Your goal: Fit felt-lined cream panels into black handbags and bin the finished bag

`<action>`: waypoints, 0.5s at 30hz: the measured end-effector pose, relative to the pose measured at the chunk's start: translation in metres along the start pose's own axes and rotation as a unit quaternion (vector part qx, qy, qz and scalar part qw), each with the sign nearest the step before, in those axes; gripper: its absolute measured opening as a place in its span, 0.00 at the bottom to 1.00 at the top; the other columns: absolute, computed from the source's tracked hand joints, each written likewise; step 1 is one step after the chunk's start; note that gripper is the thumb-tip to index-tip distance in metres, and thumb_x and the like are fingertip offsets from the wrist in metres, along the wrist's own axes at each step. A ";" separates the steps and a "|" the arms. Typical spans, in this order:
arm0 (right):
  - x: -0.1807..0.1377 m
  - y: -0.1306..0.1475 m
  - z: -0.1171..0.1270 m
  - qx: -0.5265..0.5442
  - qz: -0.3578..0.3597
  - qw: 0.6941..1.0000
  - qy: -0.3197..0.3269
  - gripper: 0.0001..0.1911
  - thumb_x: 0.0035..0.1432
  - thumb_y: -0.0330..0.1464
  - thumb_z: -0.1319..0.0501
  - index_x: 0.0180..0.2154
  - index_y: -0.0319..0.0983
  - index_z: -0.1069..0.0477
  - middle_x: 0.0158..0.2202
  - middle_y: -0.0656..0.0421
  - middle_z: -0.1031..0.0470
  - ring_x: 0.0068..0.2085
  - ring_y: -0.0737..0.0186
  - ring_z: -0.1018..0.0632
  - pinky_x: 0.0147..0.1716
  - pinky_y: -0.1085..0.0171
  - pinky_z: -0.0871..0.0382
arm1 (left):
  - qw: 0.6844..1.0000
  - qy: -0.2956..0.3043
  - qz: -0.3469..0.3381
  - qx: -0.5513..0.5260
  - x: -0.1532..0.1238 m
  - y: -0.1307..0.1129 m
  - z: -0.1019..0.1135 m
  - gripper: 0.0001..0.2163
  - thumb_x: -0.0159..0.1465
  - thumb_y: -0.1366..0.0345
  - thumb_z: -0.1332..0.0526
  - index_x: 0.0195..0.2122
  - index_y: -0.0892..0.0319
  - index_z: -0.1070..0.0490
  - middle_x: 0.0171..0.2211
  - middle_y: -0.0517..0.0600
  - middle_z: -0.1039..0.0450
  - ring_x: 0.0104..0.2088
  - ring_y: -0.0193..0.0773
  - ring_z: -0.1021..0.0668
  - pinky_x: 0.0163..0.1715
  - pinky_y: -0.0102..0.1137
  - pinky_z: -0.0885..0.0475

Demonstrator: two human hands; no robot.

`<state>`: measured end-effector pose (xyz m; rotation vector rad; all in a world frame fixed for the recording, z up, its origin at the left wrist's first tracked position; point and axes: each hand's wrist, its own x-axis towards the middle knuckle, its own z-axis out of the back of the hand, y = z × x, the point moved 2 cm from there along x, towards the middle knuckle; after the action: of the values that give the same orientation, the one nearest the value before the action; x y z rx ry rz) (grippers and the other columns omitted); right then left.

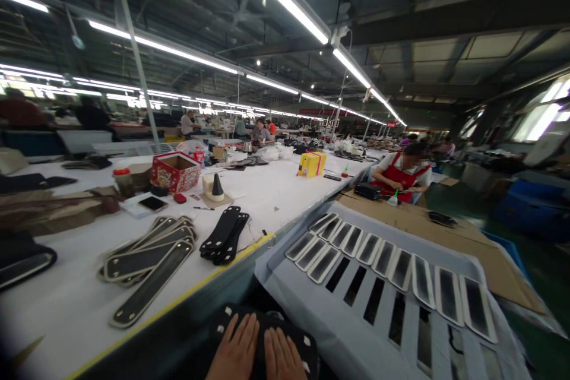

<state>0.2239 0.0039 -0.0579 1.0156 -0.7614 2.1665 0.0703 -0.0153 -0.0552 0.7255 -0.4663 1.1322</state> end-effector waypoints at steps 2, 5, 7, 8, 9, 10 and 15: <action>0.011 0.002 0.001 0.015 0.012 0.999 0.037 0.29 0.51 0.22 0.52 0.56 0.36 0.37 0.46 0.57 0.24 0.47 0.62 0.25 0.47 0.64 0.35 | 0.999 0.053 -0.001 -0.006 0.009 -0.012 0.002 0.18 0.64 0.62 0.51 0.50 0.60 0.29 0.48 0.54 0.26 0.50 0.43 0.28 0.50 0.41 0.36; 0.010 0.003 0.006 0.020 0.024 0.996 0.079 0.32 0.48 0.22 0.50 0.57 0.34 0.38 0.50 0.55 0.27 0.51 0.60 0.28 0.51 0.62 0.38 | 0.988 0.146 -0.007 -0.042 0.014 -0.018 0.010 0.20 0.65 0.62 0.51 0.56 0.60 0.34 0.53 0.56 0.30 0.54 0.45 0.30 0.52 0.43 0.37; 0.005 0.002 0.012 0.038 0.021 0.993 0.110 0.32 0.46 0.23 0.48 0.57 0.34 0.38 0.52 0.54 0.28 0.53 0.58 0.30 0.53 0.60 0.39 | 0.968 0.234 0.003 -0.088 0.017 -0.016 0.020 0.23 0.64 0.60 0.50 0.59 0.63 0.39 0.57 0.59 0.36 0.57 0.47 0.34 0.55 0.46 0.40; 0.005 0.001 0.017 0.056 0.014 0.989 0.137 0.32 0.46 0.24 0.47 0.56 0.34 0.37 0.53 0.53 0.29 0.54 0.56 0.30 0.53 0.58 0.39 | 0.953 0.282 0.014 -0.115 0.020 -0.014 0.027 0.26 0.63 0.58 0.48 0.60 0.65 0.42 0.59 0.61 0.39 0.59 0.49 0.36 0.57 0.48 0.42; 0.008 0.000 0.023 0.082 0.002 0.981 0.176 0.32 0.46 0.25 0.46 0.56 0.34 0.36 0.54 0.52 0.30 0.54 0.54 0.30 0.54 0.56 0.39 | 0.934 0.325 0.029 -0.143 0.024 -0.011 0.035 0.29 0.61 0.56 0.45 0.61 0.67 0.43 0.60 0.63 0.42 0.60 0.51 0.38 0.58 0.49 0.44; 0.016 -0.001 0.032 0.115 -0.015 0.968 0.224 0.31 0.46 0.26 0.45 0.55 0.34 0.36 0.54 0.50 0.30 0.54 0.52 0.30 0.54 0.54 0.39 | 0.915 0.361 0.044 -0.174 0.029 -0.008 0.044 0.33 0.58 0.54 0.41 0.61 0.68 0.44 0.61 0.64 0.45 0.61 0.53 0.40 0.59 0.51 0.47; 0.108 -0.015 0.130 0.344 -0.202 0.870 0.290 0.28 0.56 0.35 0.45 0.58 0.37 0.40 0.56 0.49 0.33 0.56 0.53 0.31 0.54 0.52 0.36 | 0.857 0.295 0.159 -0.392 0.071 0.018 0.123 0.27 0.53 0.59 0.36 0.53 0.62 0.34 0.52 0.58 0.30 0.52 0.48 0.28 0.56 0.46 0.38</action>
<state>0.2380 -0.0481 0.1027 0.6665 0.5073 2.1933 0.0826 -0.0548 0.0816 -0.4329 -0.4704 1.2619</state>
